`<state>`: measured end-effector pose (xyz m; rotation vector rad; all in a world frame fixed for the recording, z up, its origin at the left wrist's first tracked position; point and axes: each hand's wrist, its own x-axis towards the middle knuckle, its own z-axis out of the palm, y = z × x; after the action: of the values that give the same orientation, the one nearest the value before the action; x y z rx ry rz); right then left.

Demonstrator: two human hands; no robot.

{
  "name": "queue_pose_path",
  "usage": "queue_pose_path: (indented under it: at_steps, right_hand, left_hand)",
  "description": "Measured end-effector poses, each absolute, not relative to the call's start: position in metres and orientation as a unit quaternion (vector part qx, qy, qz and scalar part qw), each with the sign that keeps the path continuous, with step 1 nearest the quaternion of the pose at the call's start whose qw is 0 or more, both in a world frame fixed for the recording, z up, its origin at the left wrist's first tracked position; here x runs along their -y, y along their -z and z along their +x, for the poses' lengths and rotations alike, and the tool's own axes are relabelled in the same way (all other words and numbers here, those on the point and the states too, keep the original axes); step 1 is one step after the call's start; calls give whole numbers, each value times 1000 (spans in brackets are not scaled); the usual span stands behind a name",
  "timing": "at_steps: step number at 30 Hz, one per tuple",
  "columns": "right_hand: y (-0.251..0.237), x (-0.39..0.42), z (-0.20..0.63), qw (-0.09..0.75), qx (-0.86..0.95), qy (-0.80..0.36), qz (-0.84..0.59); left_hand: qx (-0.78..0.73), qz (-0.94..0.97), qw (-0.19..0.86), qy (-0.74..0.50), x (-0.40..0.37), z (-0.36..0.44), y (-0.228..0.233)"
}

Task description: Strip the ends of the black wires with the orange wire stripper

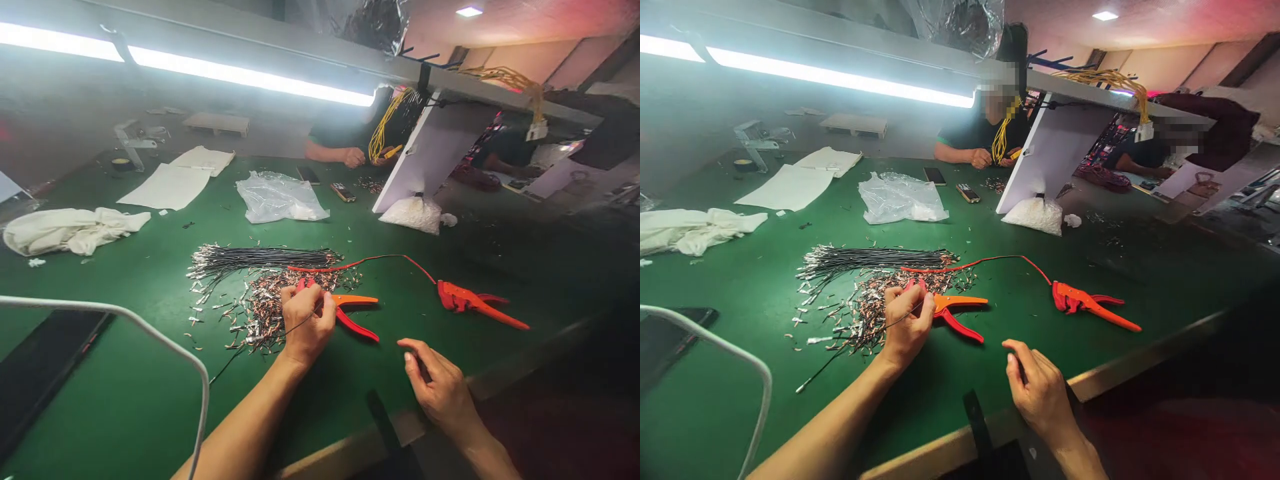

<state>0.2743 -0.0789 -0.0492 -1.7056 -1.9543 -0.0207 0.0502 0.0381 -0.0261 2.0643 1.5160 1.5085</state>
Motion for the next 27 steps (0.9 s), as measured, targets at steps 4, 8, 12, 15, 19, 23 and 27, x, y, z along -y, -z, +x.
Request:
queue_pose_path:
  at_steps: [4,8,12,15,19,23,27]
  right_hand:
    - [49,79,274,270,721,13,-638]
    - [47,78,272,268,721,23,-638]
    - [48,79,273,267,721,28,-639]
    - [49,80,274,264,722,27,-640]
    - [45,79,271,261,740,46,-618]
    - [47,78,273,248,764,88,-589]
    - [67,85,284,201,793,130,-561]
  left_hand:
    - [-505,695,81,-505,-39,50,27]
    - [-502,699,80,-503,-40,49,28]
    - [-504,701,76,-498,-41,49,29]
    - [-511,700,72,-494,-40,50,29]
    - [-517,698,68,-490,-37,50,27]
    - [-510,709,74,-483,-32,48,23]
    - [-509,713,87,-474,-27,45,18]
